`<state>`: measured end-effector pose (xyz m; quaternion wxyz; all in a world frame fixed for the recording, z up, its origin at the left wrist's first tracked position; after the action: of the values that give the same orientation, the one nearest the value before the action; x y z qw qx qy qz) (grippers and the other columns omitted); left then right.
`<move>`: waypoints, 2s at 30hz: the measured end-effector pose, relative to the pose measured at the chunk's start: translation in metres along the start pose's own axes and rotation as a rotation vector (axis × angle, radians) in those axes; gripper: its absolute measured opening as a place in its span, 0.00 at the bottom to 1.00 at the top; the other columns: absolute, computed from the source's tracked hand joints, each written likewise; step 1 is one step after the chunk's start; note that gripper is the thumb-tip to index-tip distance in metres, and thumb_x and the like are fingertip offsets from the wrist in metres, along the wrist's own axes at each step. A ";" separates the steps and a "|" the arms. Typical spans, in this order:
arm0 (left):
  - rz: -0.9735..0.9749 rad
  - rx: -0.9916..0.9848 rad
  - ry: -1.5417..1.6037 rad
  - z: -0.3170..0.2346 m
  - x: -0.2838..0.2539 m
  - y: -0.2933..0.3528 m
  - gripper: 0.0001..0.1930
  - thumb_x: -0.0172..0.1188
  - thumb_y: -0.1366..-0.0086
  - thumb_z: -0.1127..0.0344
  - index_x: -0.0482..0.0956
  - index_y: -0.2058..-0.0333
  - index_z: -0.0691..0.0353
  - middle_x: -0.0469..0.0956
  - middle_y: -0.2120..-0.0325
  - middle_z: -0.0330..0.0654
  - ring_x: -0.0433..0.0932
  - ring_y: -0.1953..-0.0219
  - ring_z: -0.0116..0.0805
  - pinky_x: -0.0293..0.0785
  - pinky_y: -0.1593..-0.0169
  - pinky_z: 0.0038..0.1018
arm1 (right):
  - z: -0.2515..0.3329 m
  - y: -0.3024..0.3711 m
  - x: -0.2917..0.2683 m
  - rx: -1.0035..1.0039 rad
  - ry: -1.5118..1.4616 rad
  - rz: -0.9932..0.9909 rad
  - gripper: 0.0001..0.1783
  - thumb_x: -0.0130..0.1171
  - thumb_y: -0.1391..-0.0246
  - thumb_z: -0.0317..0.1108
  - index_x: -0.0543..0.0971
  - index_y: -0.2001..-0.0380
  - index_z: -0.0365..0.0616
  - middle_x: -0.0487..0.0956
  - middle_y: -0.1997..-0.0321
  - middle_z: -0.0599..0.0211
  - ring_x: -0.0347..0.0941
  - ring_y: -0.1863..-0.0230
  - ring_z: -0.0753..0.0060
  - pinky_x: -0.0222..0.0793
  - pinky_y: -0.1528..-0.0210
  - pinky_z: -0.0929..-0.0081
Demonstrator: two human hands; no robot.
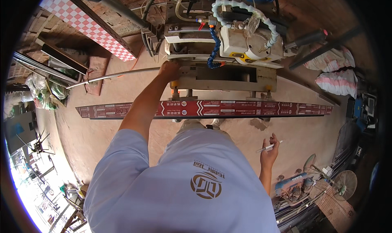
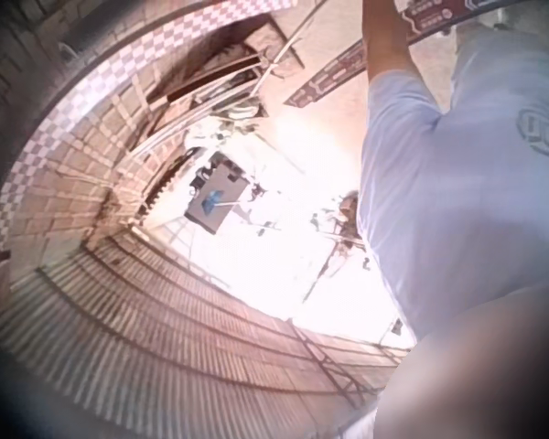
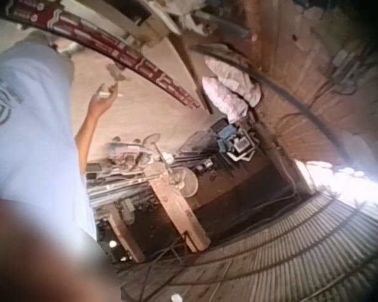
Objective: The person measures and marks a long metal profile with a marker and ruler, then positions it on a cutting machine. They operate the machine to cut the profile and remove the cut piece.
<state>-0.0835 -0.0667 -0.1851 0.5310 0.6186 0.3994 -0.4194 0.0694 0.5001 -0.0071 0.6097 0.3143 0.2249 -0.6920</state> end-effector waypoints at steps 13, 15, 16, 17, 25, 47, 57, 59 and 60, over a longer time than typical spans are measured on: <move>-0.497 0.081 0.234 -0.038 -0.070 0.076 0.28 0.75 0.55 0.61 0.80 0.52 0.55 0.75 0.57 0.40 0.76 0.52 0.44 0.80 0.50 0.40 | -0.006 -0.033 0.011 -0.227 -0.045 0.083 0.22 0.69 0.44 0.26 0.76 0.47 0.38 0.80 0.48 0.55 0.77 0.52 0.58 0.72 0.45 0.66; -0.536 0.059 0.259 -0.068 -0.083 0.096 0.27 0.75 0.55 0.63 0.81 0.53 0.55 0.75 0.58 0.40 0.76 0.53 0.45 0.80 0.51 0.41 | -0.014 -0.045 0.007 -0.241 -0.080 0.135 0.25 0.69 0.45 0.26 0.77 0.44 0.39 0.80 0.51 0.57 0.77 0.52 0.60 0.73 0.47 0.67; -0.536 0.037 0.280 -0.086 -0.089 0.106 0.27 0.74 0.55 0.63 0.81 0.53 0.55 0.75 0.58 0.40 0.77 0.53 0.45 0.80 0.51 0.41 | -0.019 -0.053 0.007 -0.278 -0.077 0.134 0.23 0.69 0.45 0.27 0.77 0.46 0.39 0.81 0.55 0.59 0.78 0.54 0.61 0.73 0.49 0.68; -0.536 0.015 0.298 -0.103 -0.095 0.114 0.26 0.74 0.54 0.63 0.81 0.53 0.55 0.75 0.58 0.40 0.77 0.53 0.45 0.80 0.51 0.41 | -0.024 -0.061 0.006 -0.300 -0.099 0.153 0.23 0.70 0.45 0.27 0.78 0.46 0.40 0.81 0.55 0.59 0.78 0.54 0.61 0.73 0.49 0.68; -0.551 0.082 0.405 -0.247 -0.094 0.156 0.29 0.74 0.55 0.62 0.81 0.50 0.55 0.78 0.56 0.44 0.77 0.52 0.48 0.77 0.48 0.42 | -0.050 -0.113 0.018 -0.508 -0.205 0.330 0.22 0.72 0.48 0.26 0.79 0.49 0.42 0.79 0.65 0.61 0.78 0.61 0.57 0.75 0.55 0.64; -0.551 0.119 0.526 -0.249 -0.047 0.127 0.33 0.76 0.50 0.51 0.80 0.46 0.57 0.76 0.51 0.42 0.74 0.49 0.47 0.70 0.42 0.43 | -0.018 -0.154 0.095 -0.874 -0.006 0.302 0.14 0.72 0.53 0.23 0.78 0.63 0.42 0.80 0.39 0.58 0.73 0.37 0.47 0.72 0.40 0.55; -0.573 -0.053 0.712 -0.192 -0.030 0.153 0.13 0.74 0.44 0.65 0.86 0.60 0.56 0.79 0.50 0.42 0.75 0.47 0.48 0.70 0.42 0.43 | -0.021 -0.157 0.098 -0.863 -0.083 0.339 0.17 0.71 0.54 0.18 0.75 0.63 0.40 0.80 0.40 0.54 0.73 0.37 0.43 0.71 0.39 0.53; -0.576 -0.076 0.743 -0.194 -0.029 0.150 0.09 0.74 0.45 0.66 0.87 0.64 0.56 0.80 0.51 0.40 0.76 0.48 0.47 0.70 0.43 0.42 | -0.022 -0.156 0.100 -0.866 -0.089 0.311 0.17 0.71 0.54 0.18 0.76 0.63 0.40 0.81 0.41 0.54 0.73 0.37 0.43 0.70 0.39 0.54; -0.587 -0.086 0.722 -0.194 -0.029 0.149 0.09 0.74 0.45 0.66 0.87 0.65 0.56 0.81 0.52 0.40 0.76 0.48 0.46 0.70 0.43 0.42 | -0.023 -0.156 0.101 -0.855 -0.097 0.305 0.16 0.71 0.54 0.18 0.76 0.63 0.40 0.81 0.41 0.54 0.73 0.37 0.44 0.70 0.39 0.54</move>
<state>0.0658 0.1068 -0.0936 0.2421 0.5634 0.7337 -0.2927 -0.0866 0.4692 -0.1065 0.7894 0.0313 0.4127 -0.4533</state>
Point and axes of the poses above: each hand's wrist, its own y-axis away from the middle knuckle, its own x-axis out of the palm, z = x × y, the point moved 1 cm from there along -y, towards the middle knuckle
